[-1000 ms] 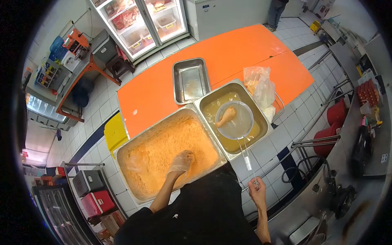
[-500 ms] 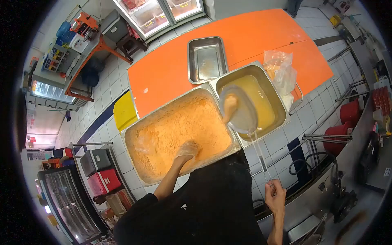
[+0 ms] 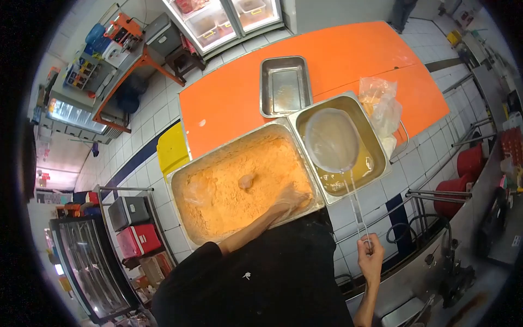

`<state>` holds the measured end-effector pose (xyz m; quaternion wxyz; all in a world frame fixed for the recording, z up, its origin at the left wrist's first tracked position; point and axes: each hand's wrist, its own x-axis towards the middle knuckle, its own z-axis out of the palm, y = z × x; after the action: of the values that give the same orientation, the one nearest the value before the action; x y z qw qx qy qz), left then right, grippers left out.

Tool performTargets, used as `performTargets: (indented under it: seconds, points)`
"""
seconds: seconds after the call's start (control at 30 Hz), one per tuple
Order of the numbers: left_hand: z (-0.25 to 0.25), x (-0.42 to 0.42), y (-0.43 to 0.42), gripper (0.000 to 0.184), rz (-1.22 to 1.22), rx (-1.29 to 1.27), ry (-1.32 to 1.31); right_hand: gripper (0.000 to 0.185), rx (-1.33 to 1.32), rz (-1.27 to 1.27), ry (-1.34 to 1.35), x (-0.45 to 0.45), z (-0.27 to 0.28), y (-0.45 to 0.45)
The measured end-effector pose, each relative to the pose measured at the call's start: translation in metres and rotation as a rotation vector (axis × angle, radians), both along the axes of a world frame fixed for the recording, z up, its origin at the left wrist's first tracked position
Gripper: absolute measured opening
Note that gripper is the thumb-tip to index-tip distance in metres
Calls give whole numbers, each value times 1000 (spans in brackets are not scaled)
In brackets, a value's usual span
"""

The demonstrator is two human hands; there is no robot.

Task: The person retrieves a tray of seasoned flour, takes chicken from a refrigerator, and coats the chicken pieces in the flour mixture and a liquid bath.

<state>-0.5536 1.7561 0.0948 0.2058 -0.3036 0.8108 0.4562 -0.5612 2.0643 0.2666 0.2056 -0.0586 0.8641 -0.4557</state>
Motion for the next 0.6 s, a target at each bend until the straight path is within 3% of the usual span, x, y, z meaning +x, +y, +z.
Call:
performTargets:
  seconds: [0.07, 0.13, 0.17, 0.23, 0.3, 0.37, 0.43, 0.5, 0.57, 0.6]
  points:
    - [-36, 1, 1, 81, 92, -74, 58, 8, -45, -39, -77, -9, -10, -3]
    - [-46, 8, -7, 76, 253, 151, 96, 8, -90, -92, -167, -11, -17, -11]
    - [-56, 14, -19, 76, 257, 144, 90, 8, -87, -115, -219, -16, -16, -17]
    - [-71, 26, -53, 92, 107, 557, 135, 8, -83, -169, -298, -25, -22, -22]
    - [-19, 33, -100, 91, 121, 481, 8, 9, -101, -163, -287, -30, -30, -24]
    - [18, 53, -129, 79, 289, 235, 60, 9, -119, -159, -280, -31, -33, -28]
    - [-137, 96, -185, 61, 198, -262, 140, 9, -113, -161, -295, -36, -34, -33]
    - [-191, 119, -226, 53, 555, -61, 279, 9, -110, -152, -281, -39, -35, -36]
    - [13, 89, -195, 41, 544, 234, 155, 9, -115, -143, -263, -42, -39, -36]
    - [-2, 92, -198, 41, 539, 229, 157, 8, -131, -131, -271, -45, -43, -34]
